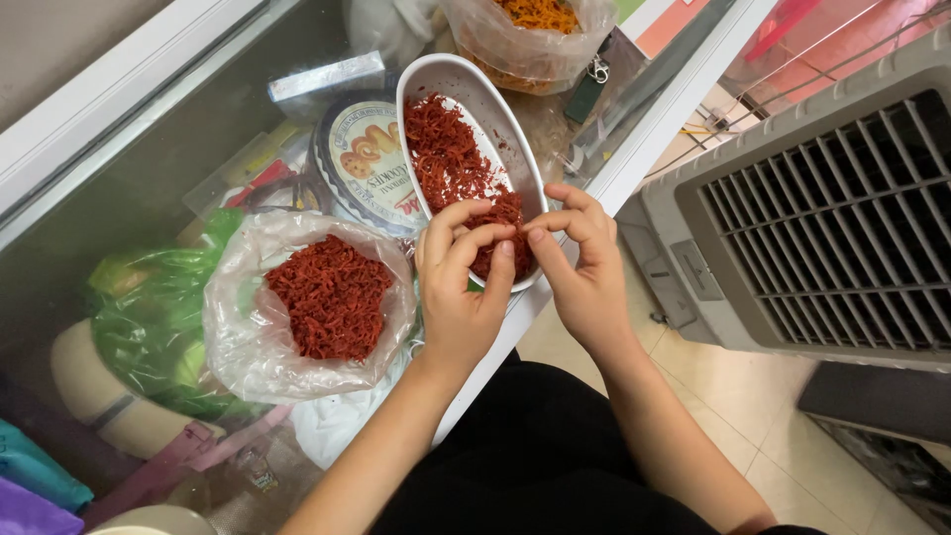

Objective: The recorder is sorting pieces of dried shredded meat from a container into a small plastic bag.

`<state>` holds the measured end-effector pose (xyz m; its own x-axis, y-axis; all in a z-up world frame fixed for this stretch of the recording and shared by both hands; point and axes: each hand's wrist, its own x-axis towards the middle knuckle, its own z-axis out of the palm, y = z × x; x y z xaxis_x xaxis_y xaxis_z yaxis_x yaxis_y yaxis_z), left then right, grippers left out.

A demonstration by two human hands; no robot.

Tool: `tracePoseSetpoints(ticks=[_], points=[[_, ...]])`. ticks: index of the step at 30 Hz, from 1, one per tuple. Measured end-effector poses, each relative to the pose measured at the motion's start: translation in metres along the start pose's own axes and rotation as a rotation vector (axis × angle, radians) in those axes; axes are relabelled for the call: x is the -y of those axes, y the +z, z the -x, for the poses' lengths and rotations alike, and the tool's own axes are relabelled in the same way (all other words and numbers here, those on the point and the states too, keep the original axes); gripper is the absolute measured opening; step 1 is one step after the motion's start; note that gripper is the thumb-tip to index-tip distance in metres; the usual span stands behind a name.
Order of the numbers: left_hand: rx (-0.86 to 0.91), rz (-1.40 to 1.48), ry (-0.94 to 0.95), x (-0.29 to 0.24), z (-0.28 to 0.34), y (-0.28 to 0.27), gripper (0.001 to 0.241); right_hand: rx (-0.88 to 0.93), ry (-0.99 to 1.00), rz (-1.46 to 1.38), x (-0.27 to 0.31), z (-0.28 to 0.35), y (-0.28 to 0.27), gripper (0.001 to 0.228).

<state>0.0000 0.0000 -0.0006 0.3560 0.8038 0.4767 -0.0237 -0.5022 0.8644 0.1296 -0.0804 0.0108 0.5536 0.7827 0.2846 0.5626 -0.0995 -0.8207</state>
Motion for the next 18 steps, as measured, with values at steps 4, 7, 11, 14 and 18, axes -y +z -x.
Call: tracePoseSetpoints(ticks=[4, 7, 11, 14, 18], points=[[-0.009, 0.036, -0.013, -0.001, 0.0, 0.0, 0.012, -0.004, -0.018, 0.025, 0.001, 0.003, 0.001, 0.008], [-0.013, 0.028, -0.013, -0.001, 0.0, 0.0, 0.011, -0.013, -0.028, 0.064, 0.003, 0.004, 0.002, 0.008], [-0.023, 0.051, -0.024, 0.0, 0.0, 0.001, 0.01, -0.016, -0.035, 0.081, 0.008, 0.005, 0.003, 0.007], [-0.019, 0.061, -0.031, 0.0, 0.0, 0.001, 0.011, -0.02, -0.042, 0.09, 0.013, 0.005, 0.003, 0.009], [-0.009, 0.064, -0.044, -0.002, 0.0, 0.0, 0.011, -0.037, -0.082, 0.145, 0.022, 0.005, 0.002, 0.013]])
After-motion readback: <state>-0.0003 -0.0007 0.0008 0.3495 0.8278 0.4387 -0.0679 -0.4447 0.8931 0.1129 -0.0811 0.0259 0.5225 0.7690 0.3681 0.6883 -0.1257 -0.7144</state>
